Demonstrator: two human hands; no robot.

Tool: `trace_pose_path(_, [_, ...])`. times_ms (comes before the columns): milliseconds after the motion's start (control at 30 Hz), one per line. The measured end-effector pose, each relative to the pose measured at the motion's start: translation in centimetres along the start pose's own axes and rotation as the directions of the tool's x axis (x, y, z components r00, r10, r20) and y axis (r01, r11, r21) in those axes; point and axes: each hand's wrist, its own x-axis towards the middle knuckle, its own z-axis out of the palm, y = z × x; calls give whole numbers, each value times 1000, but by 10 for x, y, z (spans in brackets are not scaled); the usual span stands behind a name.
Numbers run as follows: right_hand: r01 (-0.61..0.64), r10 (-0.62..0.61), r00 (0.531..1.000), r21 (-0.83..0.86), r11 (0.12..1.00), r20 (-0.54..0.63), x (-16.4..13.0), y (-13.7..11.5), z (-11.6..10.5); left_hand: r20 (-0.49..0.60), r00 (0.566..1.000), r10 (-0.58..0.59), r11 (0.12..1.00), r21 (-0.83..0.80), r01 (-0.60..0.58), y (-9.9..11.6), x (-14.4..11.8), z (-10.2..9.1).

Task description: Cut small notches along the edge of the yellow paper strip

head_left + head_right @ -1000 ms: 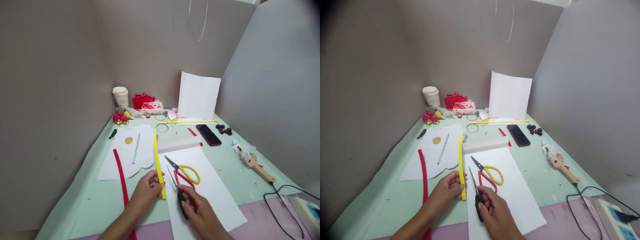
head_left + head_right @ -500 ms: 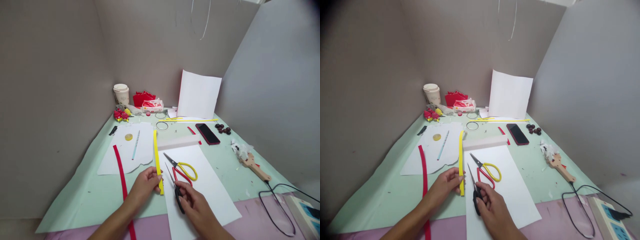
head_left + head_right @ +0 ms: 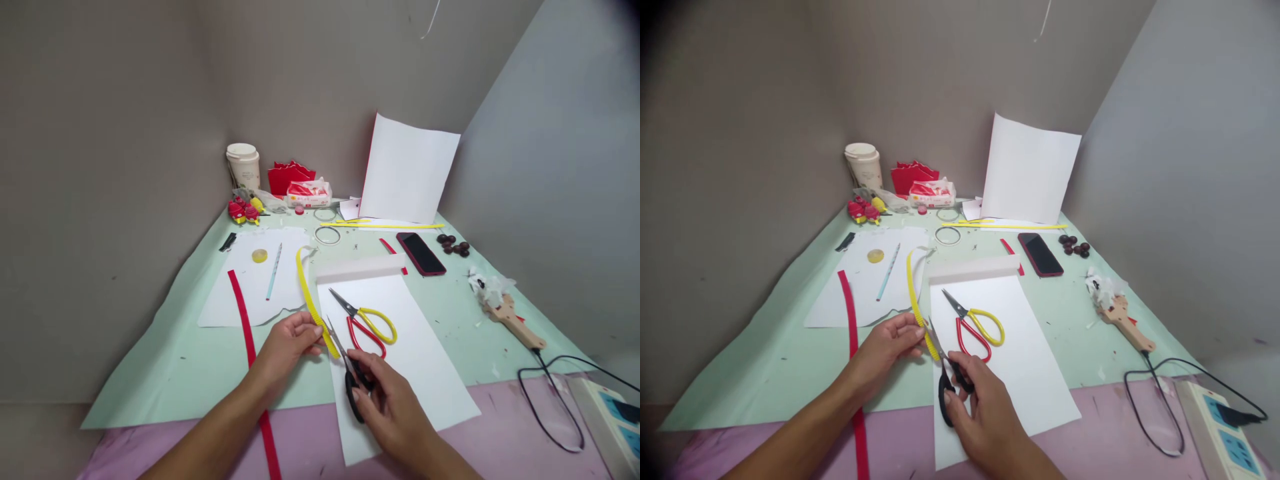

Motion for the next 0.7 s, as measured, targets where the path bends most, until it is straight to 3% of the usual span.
trace_pose_path(700, [78,-78,997,-103,992,9,1,-2,0,10,999,-52,997,-52,52,-1,-1,4])
